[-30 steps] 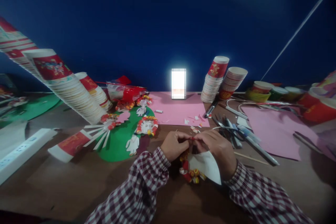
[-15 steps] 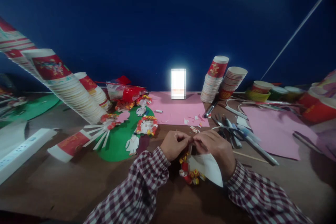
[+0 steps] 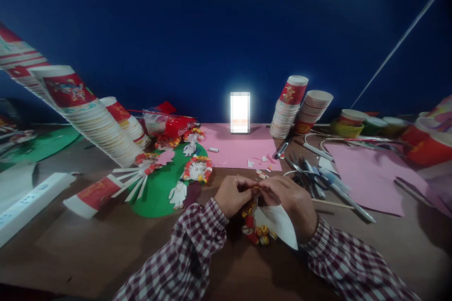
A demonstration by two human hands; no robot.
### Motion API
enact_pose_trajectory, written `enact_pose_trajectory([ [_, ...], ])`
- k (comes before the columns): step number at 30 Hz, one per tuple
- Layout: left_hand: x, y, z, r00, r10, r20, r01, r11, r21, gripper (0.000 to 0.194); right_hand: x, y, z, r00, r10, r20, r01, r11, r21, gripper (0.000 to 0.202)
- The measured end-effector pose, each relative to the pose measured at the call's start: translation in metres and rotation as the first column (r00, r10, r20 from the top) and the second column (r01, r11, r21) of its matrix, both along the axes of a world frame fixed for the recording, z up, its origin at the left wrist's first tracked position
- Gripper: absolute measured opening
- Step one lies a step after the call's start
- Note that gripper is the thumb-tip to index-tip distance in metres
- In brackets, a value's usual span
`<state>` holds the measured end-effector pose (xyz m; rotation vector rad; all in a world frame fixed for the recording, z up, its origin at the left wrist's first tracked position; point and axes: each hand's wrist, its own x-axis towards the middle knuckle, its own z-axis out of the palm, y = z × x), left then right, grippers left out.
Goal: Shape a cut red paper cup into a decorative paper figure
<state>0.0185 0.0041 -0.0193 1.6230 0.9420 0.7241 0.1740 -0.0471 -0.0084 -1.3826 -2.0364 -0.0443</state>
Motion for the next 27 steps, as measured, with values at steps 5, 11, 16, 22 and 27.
enact_pose_trajectory([
  [5,-0.001,-0.001,0.003,1.000,0.006,0.006,-0.006,1.000,-0.023,0.025,-0.001,-0.001,0.002,1.000,0.015,-0.003,-0.015,1.000,-0.001,0.016],
  [11,-0.001,0.000,0.001,0.999,-0.013,0.039,0.016,0.997,-0.077,0.030,0.000,-0.001,0.004,0.998,0.057,0.001,-0.057,0.998,-0.003,0.017],
  [16,0.000,0.000,-0.006,0.994,-0.002,0.111,0.020,0.985,-0.169,0.035,0.001,-0.001,0.004,0.999,0.043,0.031,-0.044,0.999,0.027,0.018],
  [22,-0.002,0.002,-0.010,0.992,-0.080,0.101,0.097,0.979,-0.177,0.032,0.000,-0.001,0.006,0.999,0.025,0.041,-0.027,0.999,0.043,0.017],
  [27,-0.002,0.001,-0.009,0.996,-0.031,0.081,0.046,0.979,-0.196,0.024,0.000,-0.002,0.005,0.999,0.024,0.033,-0.025,0.999,0.041,0.017],
])
